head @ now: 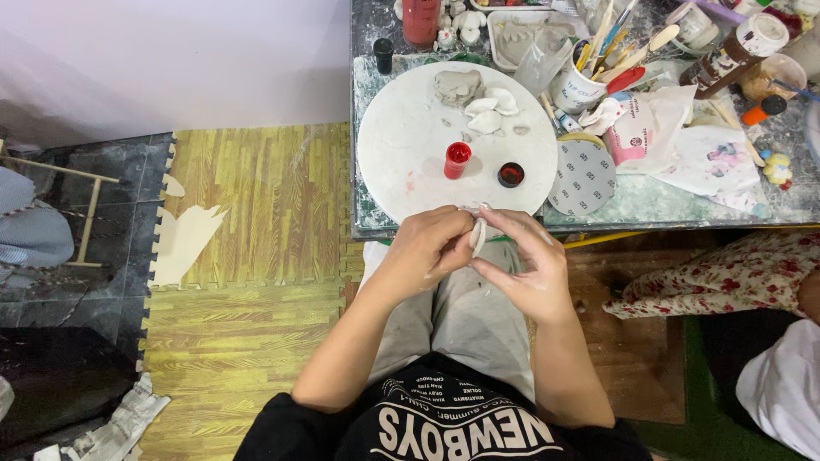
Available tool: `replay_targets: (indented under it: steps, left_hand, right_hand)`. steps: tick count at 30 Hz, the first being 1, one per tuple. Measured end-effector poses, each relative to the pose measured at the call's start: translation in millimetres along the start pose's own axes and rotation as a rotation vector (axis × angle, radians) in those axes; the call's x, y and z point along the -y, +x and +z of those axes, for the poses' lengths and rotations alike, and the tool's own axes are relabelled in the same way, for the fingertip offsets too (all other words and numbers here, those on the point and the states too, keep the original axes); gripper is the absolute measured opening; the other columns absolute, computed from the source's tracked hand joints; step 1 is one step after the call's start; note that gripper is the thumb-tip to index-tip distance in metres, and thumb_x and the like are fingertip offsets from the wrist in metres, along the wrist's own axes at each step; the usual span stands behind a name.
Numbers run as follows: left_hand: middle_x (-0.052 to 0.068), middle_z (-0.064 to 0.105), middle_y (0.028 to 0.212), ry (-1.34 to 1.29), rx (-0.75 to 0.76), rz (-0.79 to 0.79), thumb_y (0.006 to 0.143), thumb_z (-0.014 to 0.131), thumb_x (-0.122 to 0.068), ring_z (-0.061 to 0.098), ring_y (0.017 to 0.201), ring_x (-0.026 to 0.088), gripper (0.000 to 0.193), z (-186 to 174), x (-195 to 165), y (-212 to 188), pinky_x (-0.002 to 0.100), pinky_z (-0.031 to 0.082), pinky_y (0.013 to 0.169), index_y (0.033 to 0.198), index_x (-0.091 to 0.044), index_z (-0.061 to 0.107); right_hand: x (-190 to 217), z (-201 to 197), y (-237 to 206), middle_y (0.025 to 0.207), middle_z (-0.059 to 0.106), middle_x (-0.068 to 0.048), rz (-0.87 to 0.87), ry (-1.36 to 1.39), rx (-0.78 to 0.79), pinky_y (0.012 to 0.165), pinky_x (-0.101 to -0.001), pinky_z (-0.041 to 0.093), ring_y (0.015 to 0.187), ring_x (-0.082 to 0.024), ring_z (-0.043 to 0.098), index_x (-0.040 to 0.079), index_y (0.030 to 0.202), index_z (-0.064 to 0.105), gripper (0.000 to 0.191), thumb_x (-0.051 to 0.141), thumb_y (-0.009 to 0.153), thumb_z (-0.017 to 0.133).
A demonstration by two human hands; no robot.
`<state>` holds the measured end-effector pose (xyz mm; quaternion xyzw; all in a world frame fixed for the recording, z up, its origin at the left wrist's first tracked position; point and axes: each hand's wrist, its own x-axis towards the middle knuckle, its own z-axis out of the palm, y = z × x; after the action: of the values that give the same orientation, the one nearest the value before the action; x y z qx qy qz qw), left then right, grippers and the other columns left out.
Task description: The person shapes a small white clay piece into a heart, smooths its edges with a black tool, and attaches a metal ring to the top. They then repeat the process with a second piece, smoothing and refining the shape.
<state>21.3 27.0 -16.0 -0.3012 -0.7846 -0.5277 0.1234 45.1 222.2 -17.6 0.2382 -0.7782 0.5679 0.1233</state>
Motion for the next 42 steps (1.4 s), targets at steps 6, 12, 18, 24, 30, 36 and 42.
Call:
replay_targets:
  steps: [6,12,18,24,30,36,42]
  left_hand:
    - [0.009,0.057,0.074,0.139,-0.064,0.064,0.088,0.07,-0.01,0.059,0.067,0.029,0.014,-1.2,-3.1,1.4,0.041,0.045,0.06,0.086,-0.005,0.057]
    - [0.007,0.057,0.072,0.258,-0.112,0.129,0.083,0.073,-0.009,0.059,0.066,0.026,0.018,-2.8,-4.7,2.4,0.039,0.048,0.059,0.083,-0.006,0.055]
    - [0.008,0.056,0.07,0.283,-0.102,0.114,0.082,0.074,-0.01,0.058,0.065,0.027,0.021,-3.7,-0.7,0.4,0.039,0.047,0.059,0.081,-0.006,0.054]
    - [0.01,0.058,0.078,0.197,-0.05,-0.069,0.101,0.063,-0.016,0.062,0.074,0.032,0.012,-6.1,-5.8,-7.2,0.043,0.046,0.065,0.096,-0.007,0.057]
    - [0.009,0.063,0.079,0.199,-0.065,-0.002,0.092,0.067,-0.023,0.063,0.072,0.031,0.02,-6.0,-17.3,-8.0,0.043,0.048,0.062,0.095,-0.007,0.055]
    - [0.009,0.061,0.085,0.257,-0.063,0.052,0.099,0.063,-0.015,0.063,0.079,0.031,0.012,1.3,-14.0,-6.3,0.043,0.049,0.065,0.1,-0.006,0.055]
    - [0.01,0.058,0.081,0.202,-0.146,-0.008,0.093,0.067,-0.012,0.061,0.073,0.031,0.015,11.9,-6.1,-11.9,0.042,0.048,0.062,0.096,-0.005,0.054]
  right_hand:
    - [-13.0,4.0,-2.7,0.135,0.061,-0.014,-0.019,0.197,0.01,0.115,-0.0368,0.05,0.13,-0.023,0.061,-0.001,0.133,0.062,0.063,-0.015,0.075,0.081]
    - [-18.9,4.5,-4.9,0.135,0.06,-0.015,-0.01,0.259,0.012,0.116,-0.0386,0.051,0.13,-0.023,0.061,-0.004,0.132,0.06,0.061,-0.017,0.075,0.079]
    - [-19.8,6.6,-6.6,0.135,0.06,-0.014,0.022,0.297,-0.011,0.115,-0.04,0.051,0.13,-0.023,0.061,-0.004,0.13,0.06,0.06,-0.017,0.075,0.08]
    - [-15.4,4.9,-7.7,0.136,0.058,-0.014,0.018,0.355,0.006,0.117,-0.0401,0.05,0.132,-0.024,0.06,-0.005,0.132,0.061,0.061,-0.019,0.075,0.079]
    - [-14.1,5.9,-8.3,0.139,0.052,-0.013,0.001,0.297,0.011,0.117,-0.0387,0.049,0.133,-0.024,0.058,-0.005,0.132,0.061,0.06,-0.018,0.076,0.079]
    - [-18.4,9.4,-8.1,0.138,0.051,-0.013,-0.01,0.273,-0.001,0.114,-0.0385,0.051,0.132,-0.023,0.057,-0.004,0.133,0.06,0.062,-0.018,0.076,0.078]
    - [-17.8,15.1,-10.2,0.138,0.052,-0.012,-0.005,0.359,-0.029,0.114,-0.0411,0.054,0.133,-0.025,0.059,-0.004,0.132,0.059,0.059,-0.02,0.078,0.075]
